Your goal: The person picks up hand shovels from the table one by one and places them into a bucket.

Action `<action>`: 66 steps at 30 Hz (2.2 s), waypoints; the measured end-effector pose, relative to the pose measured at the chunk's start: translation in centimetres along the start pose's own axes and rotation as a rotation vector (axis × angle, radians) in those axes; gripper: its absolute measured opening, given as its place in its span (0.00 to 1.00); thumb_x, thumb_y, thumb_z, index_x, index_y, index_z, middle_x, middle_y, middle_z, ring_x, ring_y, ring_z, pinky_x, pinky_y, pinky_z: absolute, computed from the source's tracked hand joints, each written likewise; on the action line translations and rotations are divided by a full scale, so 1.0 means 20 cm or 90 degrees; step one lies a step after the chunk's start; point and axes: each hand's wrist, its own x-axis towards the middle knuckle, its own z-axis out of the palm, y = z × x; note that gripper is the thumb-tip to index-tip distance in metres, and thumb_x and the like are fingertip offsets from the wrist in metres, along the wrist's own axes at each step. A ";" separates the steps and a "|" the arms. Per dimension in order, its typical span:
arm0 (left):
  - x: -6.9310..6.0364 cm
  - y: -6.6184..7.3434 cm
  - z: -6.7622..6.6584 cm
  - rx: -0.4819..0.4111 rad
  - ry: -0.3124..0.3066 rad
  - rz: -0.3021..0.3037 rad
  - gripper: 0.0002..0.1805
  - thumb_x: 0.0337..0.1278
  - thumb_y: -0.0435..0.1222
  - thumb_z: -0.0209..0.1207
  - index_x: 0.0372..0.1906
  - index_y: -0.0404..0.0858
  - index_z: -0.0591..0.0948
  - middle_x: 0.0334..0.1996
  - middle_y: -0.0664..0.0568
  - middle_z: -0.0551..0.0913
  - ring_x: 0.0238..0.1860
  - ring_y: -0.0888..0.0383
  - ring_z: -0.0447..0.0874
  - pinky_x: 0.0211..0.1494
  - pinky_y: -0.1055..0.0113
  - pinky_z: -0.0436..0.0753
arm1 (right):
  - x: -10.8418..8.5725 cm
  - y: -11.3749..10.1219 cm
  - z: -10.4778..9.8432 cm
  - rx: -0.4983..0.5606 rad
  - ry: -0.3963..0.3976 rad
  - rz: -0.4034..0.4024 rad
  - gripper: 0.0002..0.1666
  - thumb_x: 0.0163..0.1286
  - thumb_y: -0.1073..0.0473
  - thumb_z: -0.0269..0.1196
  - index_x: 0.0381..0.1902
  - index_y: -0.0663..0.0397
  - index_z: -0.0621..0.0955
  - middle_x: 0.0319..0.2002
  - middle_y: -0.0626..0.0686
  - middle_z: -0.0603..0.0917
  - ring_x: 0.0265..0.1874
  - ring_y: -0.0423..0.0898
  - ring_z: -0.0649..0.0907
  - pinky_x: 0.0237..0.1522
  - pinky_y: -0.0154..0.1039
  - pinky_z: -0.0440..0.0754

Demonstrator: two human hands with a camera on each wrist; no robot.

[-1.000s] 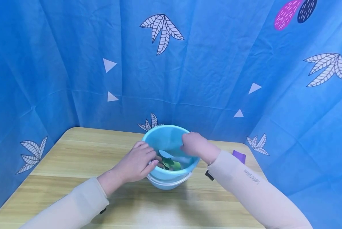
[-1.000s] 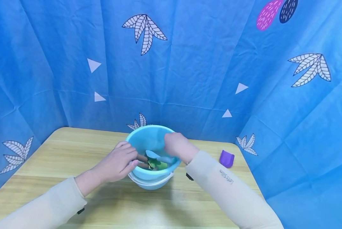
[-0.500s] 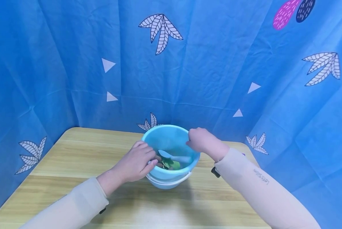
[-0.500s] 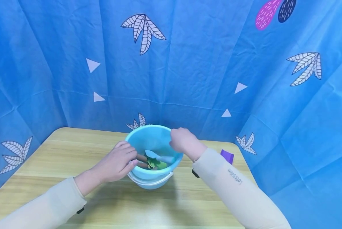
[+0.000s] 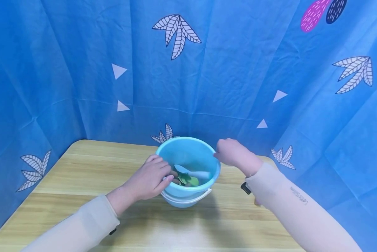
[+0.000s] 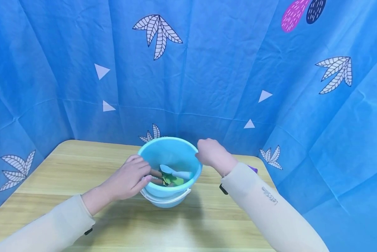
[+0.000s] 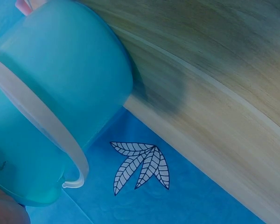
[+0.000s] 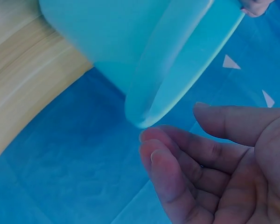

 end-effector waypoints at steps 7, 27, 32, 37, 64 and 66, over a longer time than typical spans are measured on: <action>0.00 0.01 -0.01 -0.002 -0.007 -0.005 0.16 0.74 0.48 0.47 0.42 0.49 0.84 0.37 0.61 0.84 0.45 0.60 0.74 0.63 0.54 0.66 | -0.01 0.07 0.02 0.003 -0.014 0.024 0.18 0.74 0.57 0.59 0.22 0.53 0.80 0.16 0.48 0.68 0.18 0.46 0.73 0.23 0.37 0.72; 0.00 0.01 -0.01 -0.005 -0.004 0.000 0.15 0.73 0.48 0.47 0.41 0.49 0.83 0.36 0.62 0.83 0.44 0.60 0.74 0.63 0.54 0.66 | -0.04 0.32 0.12 0.020 -0.025 0.064 0.15 0.71 0.56 0.61 0.24 0.53 0.79 0.19 0.47 0.69 0.20 0.45 0.71 0.26 0.40 0.71; 0.00 0.01 -0.01 -0.004 -0.008 -0.005 0.16 0.73 0.48 0.47 0.41 0.48 0.84 0.36 0.61 0.83 0.44 0.60 0.74 0.63 0.54 0.66 | -0.04 0.41 0.18 0.030 -0.045 0.080 0.10 0.70 0.55 0.63 0.36 0.56 0.85 0.26 0.49 0.79 0.26 0.47 0.76 0.32 0.42 0.76; 0.00 0.01 -0.01 0.000 -0.007 -0.002 0.15 0.73 0.48 0.47 0.41 0.50 0.83 0.36 0.62 0.83 0.44 0.60 0.74 0.63 0.55 0.66 | -0.05 0.50 0.22 0.060 -0.060 0.109 0.10 0.71 0.54 0.62 0.36 0.54 0.85 0.25 0.50 0.77 0.22 0.46 0.74 0.32 0.42 0.75; 0.00 0.02 -0.02 -0.005 -0.015 -0.007 0.15 0.73 0.48 0.48 0.42 0.50 0.83 0.37 0.62 0.83 0.44 0.61 0.74 0.63 0.55 0.66 | -0.08 0.74 0.36 0.036 -0.068 0.148 0.16 0.71 0.54 0.60 0.23 0.54 0.77 0.21 0.51 0.76 0.21 0.45 0.75 0.35 0.46 0.77; 0.00 0.02 -0.01 -0.006 -0.015 -0.007 0.14 0.73 0.48 0.48 0.41 0.50 0.83 0.37 0.62 0.83 0.44 0.60 0.74 0.64 0.54 0.66 | -0.07 0.77 0.38 0.035 -0.073 0.155 0.17 0.71 0.54 0.60 0.23 0.55 0.77 0.21 0.51 0.76 0.21 0.46 0.75 0.35 0.45 0.77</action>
